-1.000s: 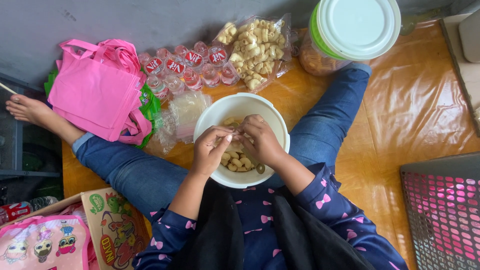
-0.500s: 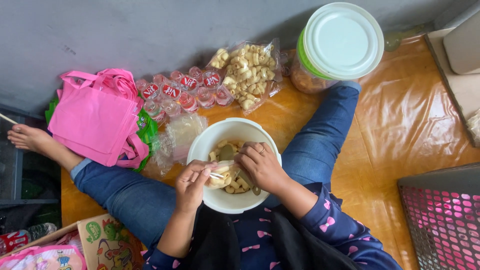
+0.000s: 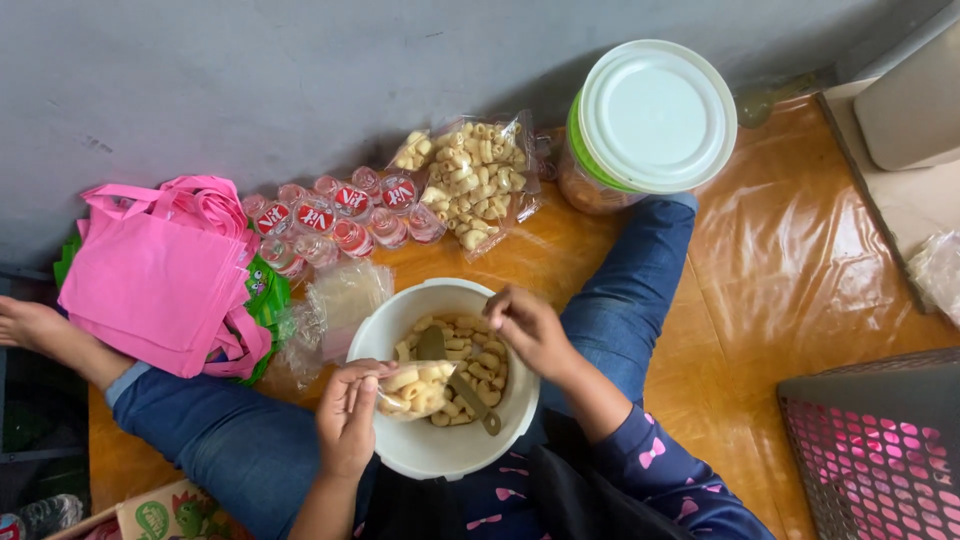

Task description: A person sitting on the floor is packaging snacks by transferring them from a large white bowl into small clear plastic bags, occasionally using a spoon.

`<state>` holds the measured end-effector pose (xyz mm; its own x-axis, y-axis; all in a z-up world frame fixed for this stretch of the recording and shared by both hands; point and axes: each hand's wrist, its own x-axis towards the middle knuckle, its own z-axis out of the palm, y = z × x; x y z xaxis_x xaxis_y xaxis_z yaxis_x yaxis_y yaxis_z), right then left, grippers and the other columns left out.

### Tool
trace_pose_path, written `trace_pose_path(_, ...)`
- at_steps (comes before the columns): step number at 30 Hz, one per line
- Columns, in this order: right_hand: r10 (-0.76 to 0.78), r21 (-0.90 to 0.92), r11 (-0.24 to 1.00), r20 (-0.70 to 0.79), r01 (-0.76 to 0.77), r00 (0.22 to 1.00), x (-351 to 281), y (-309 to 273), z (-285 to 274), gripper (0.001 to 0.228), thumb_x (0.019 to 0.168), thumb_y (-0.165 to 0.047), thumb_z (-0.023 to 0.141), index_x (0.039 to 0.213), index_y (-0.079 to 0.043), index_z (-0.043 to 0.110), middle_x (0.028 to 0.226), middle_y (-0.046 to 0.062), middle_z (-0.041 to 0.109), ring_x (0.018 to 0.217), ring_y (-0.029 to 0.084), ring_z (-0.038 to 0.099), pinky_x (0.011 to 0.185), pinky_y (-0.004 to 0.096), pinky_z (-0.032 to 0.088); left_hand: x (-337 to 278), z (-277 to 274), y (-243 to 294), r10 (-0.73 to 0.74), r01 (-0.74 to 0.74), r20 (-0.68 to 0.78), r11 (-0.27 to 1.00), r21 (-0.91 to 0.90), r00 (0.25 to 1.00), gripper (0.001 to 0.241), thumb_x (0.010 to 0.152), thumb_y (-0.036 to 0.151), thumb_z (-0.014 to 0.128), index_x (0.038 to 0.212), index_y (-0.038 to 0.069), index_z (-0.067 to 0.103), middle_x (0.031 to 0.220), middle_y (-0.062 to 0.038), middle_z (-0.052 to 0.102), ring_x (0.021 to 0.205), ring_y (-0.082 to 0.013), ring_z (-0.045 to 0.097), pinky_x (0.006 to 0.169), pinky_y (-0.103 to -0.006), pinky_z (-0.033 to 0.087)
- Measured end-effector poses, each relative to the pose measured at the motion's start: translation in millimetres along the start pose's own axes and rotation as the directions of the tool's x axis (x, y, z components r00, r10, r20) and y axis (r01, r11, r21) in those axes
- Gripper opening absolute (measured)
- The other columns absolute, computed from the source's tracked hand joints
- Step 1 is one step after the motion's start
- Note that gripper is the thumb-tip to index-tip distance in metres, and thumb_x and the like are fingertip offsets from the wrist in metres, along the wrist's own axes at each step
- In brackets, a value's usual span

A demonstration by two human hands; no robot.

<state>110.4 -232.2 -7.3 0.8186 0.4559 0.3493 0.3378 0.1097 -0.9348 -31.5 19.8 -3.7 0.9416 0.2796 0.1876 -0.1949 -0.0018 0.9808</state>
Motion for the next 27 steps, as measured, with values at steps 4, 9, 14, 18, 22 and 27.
trace_pose_path(4,0.261,0.016,0.963,-0.29,-0.268,0.921,64.4,79.9,-43.0,0.026,0.095,-0.023,0.072,0.115,-0.012,0.06,0.107,0.004,0.063,0.099,0.013,0.062,0.079,0.024,0.054,-3.1,0.6,-8.4,0.036,-0.021,-0.154,0.995,0.098,0.987,0.017,0.106,0.015,0.051,0.107,0.002,0.06,0.104,-0.015,0.069,0.103,-0.0284,0.074,0.099,-0.038,0.057)
trace_pose_path(9,0.355,-0.441,0.735,-0.397,-0.515,0.847,162.9,138.7,-55.5,0.075,0.075,-0.044,0.086,0.142,-0.033,0.053,0.157,0.023,0.023,0.147,0.047,0.025,0.115,0.062,0.03,-2.6,4.6,-12.1,0.118,-0.091,-0.182,0.984,0.153,0.976,0.009,0.104,0.007,0.05,0.102,0.001,0.057,0.099,-0.018,0.069,0.099,-0.0286,0.073,0.096,-0.0387,0.061)
trace_pose_path(14,0.645,-0.543,0.462,-0.338,-0.702,0.686,225.0,139.8,-33.8,0.104,0.072,-0.052,0.088,0.159,-0.038,0.033,0.168,0.013,-0.023,0.148,0.049,0.006,0.108,0.068,0.032,-2.1,7.2,-20.1,0.107,-0.068,-0.242,0.984,0.162,0.964,0.01,0.102,0.007,0.053,0.098,0.001,0.061,0.096,-0.018,0.07,0.096,-0.0278,0.074,0.093,-0.036,0.06)
trace_pose_path(18,0.715,-0.406,0.453,-0.366,-0.794,0.595,234.8,160.0,-35.1,0.109,0.066,-0.025,0.098,0.155,-0.035,0.036,0.167,0.014,-0.018,0.148,0.051,0.025,0.119,0.057,0.039,0.2,10.9,-24.1,0.148,-0.094,-0.316,0.979,0.179,0.937,0.012,0.099,0.006,0.055,0.094,-0.002,0.062,0.09,-0.018,0.069,0.089,-0.0284,0.075,0.086,-0.0343,0.064)
trace_pose_path(22,0.674,-0.315,0.495,-0.45,-0.81,0.586,220.8,180.2,-59.0,0.095,0.07,-0.025,0.095,0.15,-0.022,0.045,0.17,0.017,-0.01,0.149,0.044,0.029,0.119,0.048,0.041,0.4,11.4,-29.3,0.164,-0.105,-0.35,0.978,0.182,0.922,0.012,0.1,0.008,0.055,0.096,-0.002,0.061,0.09,-0.018,0.069,0.088,-0.0289,0.075,0.086,-0.0349,0.064)
trace_pose_path(27,0.701,-0.178,0.599,-0.355,-0.781,0.618,163.1,192.3,-102.8,0.079,0.072,-0.025,0.078,0.146,-0.02,0.052,0.132,0.006,0.066,0.112,0.023,0.066,0.086,0.035,0.056,-0.3,22.4,-24.8,0.187,-0.13,-0.333,0.974,0.186,0.924,0.011,0.099,0.007,0.057,0.093,-0.001,0.062,0.089,-0.019,0.07,0.085,-0.0277,0.076,0.081,-0.0334,0.068)
